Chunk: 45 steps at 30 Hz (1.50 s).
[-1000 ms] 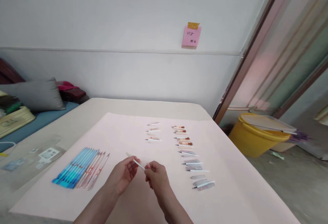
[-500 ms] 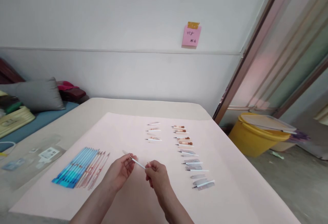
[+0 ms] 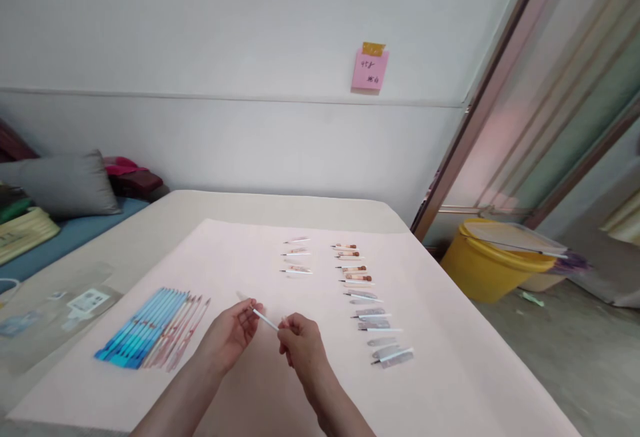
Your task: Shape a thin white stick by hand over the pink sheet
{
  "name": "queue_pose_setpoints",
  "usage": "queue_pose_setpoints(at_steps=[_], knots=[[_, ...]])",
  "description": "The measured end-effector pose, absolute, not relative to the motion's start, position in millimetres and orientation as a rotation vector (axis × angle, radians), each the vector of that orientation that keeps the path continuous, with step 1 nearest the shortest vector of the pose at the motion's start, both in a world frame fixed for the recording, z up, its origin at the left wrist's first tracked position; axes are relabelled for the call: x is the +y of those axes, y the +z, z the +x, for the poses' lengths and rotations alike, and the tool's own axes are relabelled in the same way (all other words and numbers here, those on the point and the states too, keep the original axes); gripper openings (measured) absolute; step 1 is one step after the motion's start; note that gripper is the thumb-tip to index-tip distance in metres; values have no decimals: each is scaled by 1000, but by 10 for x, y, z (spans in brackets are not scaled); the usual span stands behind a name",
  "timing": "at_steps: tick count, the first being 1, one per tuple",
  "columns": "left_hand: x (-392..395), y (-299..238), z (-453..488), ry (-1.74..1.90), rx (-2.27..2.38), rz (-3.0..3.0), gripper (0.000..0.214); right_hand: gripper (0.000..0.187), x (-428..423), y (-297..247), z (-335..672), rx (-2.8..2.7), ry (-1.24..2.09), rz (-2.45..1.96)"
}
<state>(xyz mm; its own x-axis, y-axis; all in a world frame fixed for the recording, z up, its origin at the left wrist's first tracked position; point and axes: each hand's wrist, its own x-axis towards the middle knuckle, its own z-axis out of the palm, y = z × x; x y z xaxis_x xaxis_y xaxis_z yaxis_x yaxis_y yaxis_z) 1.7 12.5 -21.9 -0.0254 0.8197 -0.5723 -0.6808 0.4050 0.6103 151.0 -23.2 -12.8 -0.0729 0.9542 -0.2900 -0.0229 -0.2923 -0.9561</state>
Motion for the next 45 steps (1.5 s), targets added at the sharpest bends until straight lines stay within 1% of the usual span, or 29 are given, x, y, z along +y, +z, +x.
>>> queue_pose_setpoints(at_steps=[8,14,24,31,34,40,45], knots=[[126,-210,17,1221,1043,148,10,4,-235,-201,1479,-1167,1459,-1408],[102,-207,38,1226,1038,143,11,4,-280,-287,1418,-1289,1437,-1425],[104,-274,66,1151,1082,191,13,11,-455,-439,1218,-1652,1204,-1464],[93,-272,75,1190,1035,198,18,16,-347,-367,1326,-1550,1195,-1468],[74,-274,83,1198,1015,193,15,18,-300,-335,1392,-1493,1226,-1469],[30,-248,108,1157,996,213,9,12,-240,-301,1476,-1341,1273,-1451],[45,-205,92,1173,1003,191,8,11,-198,-225,1532,-1241,1322,-1436]])
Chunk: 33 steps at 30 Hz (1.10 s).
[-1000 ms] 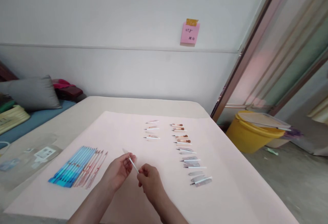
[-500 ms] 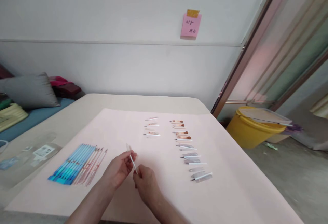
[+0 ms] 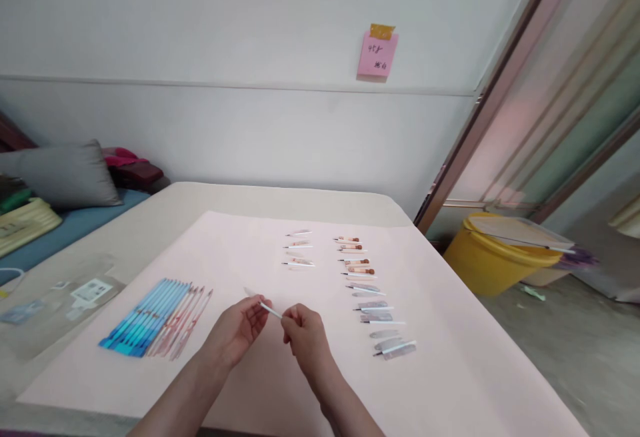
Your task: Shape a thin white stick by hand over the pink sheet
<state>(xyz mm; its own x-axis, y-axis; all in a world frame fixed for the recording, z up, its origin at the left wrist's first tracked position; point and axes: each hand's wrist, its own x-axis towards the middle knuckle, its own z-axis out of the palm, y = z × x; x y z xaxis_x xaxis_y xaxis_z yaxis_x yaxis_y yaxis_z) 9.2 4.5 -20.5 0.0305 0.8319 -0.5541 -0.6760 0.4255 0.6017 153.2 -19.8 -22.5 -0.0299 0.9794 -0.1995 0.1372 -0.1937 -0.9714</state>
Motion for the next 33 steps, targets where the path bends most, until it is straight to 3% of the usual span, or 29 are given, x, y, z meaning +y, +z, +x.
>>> queue_pose_setpoints(at_steps=[33], knots=[[104,-225,50,1226,1005,134,10,8,-249,-195,1504,-1249,1410,-1429]])
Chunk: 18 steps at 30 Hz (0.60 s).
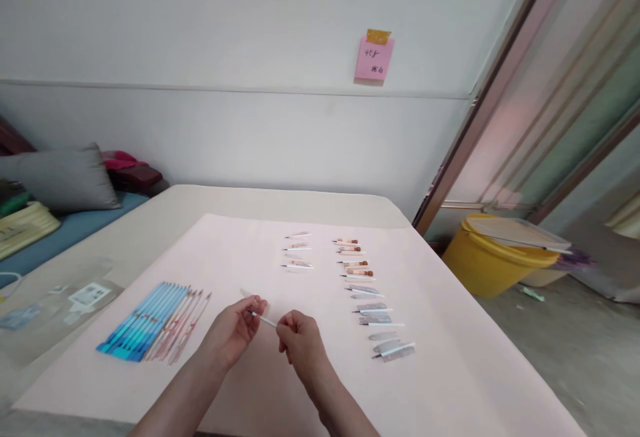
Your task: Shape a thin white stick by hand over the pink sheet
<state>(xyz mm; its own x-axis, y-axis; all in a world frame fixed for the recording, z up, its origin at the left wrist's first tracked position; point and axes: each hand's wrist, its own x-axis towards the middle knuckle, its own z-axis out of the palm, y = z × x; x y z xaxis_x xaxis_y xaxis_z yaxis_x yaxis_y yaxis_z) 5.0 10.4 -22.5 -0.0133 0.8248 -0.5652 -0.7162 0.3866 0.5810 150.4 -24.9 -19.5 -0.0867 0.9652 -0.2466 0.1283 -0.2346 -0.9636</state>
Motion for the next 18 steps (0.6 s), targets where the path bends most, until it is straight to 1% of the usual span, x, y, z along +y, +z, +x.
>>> queue_pose_setpoints(at_steps=[5,13,18], knots=[[91,-216,49,1222,1007,122,11,9,-251,-237,1485,-1276,1431,-1417],[189,-181,-69,1242,983,31,5,14,-237,-152,1530,-1325,1439,-1442],[230,-80,-159,1263,969,-13,5,16,-248,-170,1560,-1476,1398,-1474]])
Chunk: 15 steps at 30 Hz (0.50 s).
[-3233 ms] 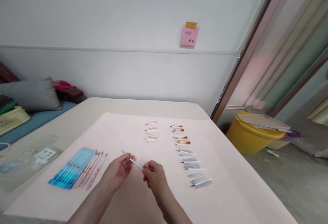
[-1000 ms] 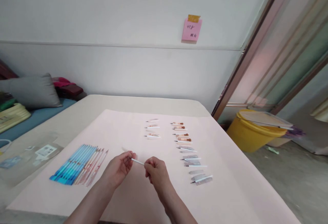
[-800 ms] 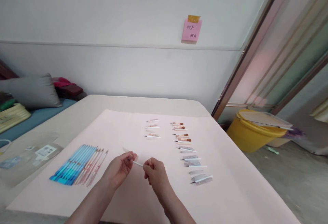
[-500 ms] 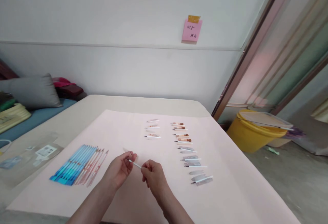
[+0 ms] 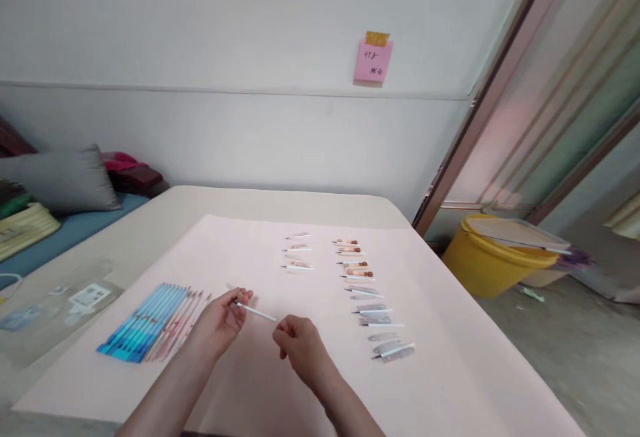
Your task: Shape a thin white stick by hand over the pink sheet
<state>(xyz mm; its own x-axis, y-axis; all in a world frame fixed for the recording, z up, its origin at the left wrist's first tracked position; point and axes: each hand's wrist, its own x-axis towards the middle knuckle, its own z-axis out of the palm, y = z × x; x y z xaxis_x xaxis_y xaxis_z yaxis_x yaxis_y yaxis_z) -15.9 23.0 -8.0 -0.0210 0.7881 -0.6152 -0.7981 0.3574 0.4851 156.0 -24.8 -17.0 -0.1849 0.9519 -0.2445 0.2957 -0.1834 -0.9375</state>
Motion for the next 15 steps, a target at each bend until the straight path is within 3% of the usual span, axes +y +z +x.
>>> queue_pose_setpoints(at_steps=[8,15], knots=[[161,-125,-66,1245,1031,133,6,27,-295,-158,1521,-1613,1308,-1429],[156,-157,-52,1232,1050,234,8,25,-284,-132,1553,-1645,1245,-1408]])
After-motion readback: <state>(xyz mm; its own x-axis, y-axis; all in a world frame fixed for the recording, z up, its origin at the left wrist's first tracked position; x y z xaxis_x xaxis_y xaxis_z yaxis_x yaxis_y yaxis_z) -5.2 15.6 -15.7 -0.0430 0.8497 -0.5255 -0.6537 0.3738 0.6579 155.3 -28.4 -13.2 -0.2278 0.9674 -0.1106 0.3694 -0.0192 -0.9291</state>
